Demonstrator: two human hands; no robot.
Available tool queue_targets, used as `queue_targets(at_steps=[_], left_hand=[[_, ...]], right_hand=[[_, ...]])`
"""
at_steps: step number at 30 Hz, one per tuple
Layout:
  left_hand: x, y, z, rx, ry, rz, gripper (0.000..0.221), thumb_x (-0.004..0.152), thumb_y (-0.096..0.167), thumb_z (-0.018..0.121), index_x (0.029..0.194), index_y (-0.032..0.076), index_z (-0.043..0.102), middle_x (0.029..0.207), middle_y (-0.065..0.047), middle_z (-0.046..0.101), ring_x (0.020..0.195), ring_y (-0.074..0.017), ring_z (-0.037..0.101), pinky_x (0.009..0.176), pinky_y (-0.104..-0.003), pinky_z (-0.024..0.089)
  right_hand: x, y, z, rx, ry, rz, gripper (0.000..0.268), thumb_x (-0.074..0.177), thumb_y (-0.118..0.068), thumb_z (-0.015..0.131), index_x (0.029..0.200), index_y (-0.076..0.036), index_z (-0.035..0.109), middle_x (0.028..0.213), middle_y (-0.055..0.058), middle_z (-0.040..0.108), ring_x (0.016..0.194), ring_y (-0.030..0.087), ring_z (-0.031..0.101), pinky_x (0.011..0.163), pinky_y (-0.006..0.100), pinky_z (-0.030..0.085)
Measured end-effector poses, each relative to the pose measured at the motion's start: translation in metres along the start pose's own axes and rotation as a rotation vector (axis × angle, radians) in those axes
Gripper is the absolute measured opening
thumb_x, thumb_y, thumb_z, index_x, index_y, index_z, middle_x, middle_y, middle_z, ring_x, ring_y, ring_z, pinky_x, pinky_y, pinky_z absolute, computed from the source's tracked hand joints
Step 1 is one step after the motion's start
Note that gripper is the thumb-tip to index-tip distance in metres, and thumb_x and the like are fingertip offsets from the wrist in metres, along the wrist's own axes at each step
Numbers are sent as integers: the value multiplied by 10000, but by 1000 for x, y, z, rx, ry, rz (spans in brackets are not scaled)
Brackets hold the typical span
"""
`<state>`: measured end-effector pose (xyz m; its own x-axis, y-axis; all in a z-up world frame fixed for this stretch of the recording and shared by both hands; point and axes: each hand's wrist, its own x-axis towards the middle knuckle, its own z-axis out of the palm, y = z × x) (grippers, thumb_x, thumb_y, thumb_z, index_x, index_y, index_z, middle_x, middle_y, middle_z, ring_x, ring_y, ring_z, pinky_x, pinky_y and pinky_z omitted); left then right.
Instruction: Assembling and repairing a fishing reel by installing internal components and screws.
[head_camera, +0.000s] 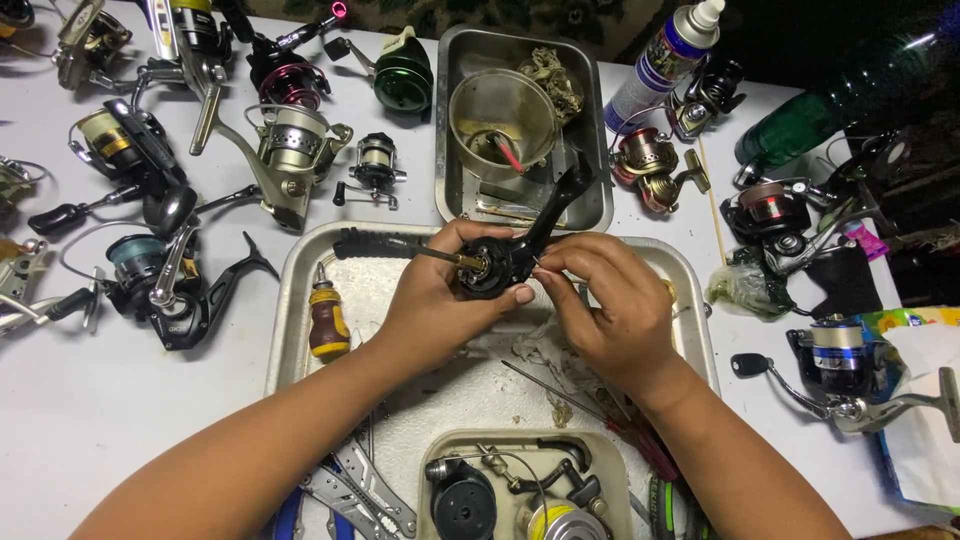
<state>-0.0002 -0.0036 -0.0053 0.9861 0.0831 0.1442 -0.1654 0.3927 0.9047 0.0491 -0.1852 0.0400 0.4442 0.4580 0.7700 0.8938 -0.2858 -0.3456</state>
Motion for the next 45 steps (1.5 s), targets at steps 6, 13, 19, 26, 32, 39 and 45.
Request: queue_targets(at_steps=[6, 13, 19, 26, 32, 39, 45], left_hand=[[-1, 2, 0, 14, -14, 29, 526, 785, -78, 795, 1266, -40, 584, 1113, -314, 715, 1024, -308, 708, 851, -379, 639], [-1, 1, 3, 22, -16, 54, 520, 768, -98, 800, 1242, -57, 590, 1116, -314, 713, 1037, -315, 703, 863, -387, 633], [-2, 6, 6, 113, 53, 5, 538, 739, 6, 871, 1213, -40, 622, 1041, -274, 733, 991, -281, 711, 858, -380, 635], [-4, 2, 6, 40, 174, -105, 547, 759, 198, 888, 1198, -4, 633, 985, -171, 709, 949, -203, 677, 843, -355, 630], [5, 35, 18, 4, 213, -356, 613, 725, 276, 785, 1259, 89, 551, 1093, -159, 768, 866, -203, 714, 584, -278, 558], [-10, 30, 25, -4, 235, -93, 608, 751, 243, 888, 1245, 32, 603, 990, -114, 686, 909, -165, 694, 849, -329, 650], [2, 10, 6, 2, 184, -50, 587, 828, 245, 844, 1289, 9, 569, 1057, -166, 689, 970, -228, 740, 896, -369, 651]], right_hand=[[1, 0, 1, -3, 1, 3, 38, 906, 24, 765, 913, -5, 743, 844, 110, 717, 796, 326, 737, 727, 382, 598], [2, -4, 2, -24, 36, 17, 32, 919, -2, 769, 902, -9, 743, 827, 113, 711, 777, 336, 729, 702, 396, 591], [4, -9, -3, -74, -9, 88, 20, 906, -51, 794, 912, -65, 780, 780, 61, 722, 712, 274, 724, 658, 344, 578], [19, 3, -34, -33, -211, 212, 190, 930, -57, 746, 1081, 58, 751, 819, 222, 724, 693, 353, 704, 607, 424, 556], [-4, 13, -58, -244, -912, 289, 463, 897, -269, 728, 1333, -126, 666, 1088, 89, 672, 939, 285, 659, 710, 433, 544], [-34, 6, -36, -267, -875, 300, 164, 859, -217, 746, 964, -100, 795, 828, 165, 681, 783, 438, 683, 680, 541, 552], [-72, 41, -21, -247, -791, 212, 85, 803, -241, 829, 825, -188, 766, 755, -33, 674, 753, 190, 700, 678, 273, 570]])
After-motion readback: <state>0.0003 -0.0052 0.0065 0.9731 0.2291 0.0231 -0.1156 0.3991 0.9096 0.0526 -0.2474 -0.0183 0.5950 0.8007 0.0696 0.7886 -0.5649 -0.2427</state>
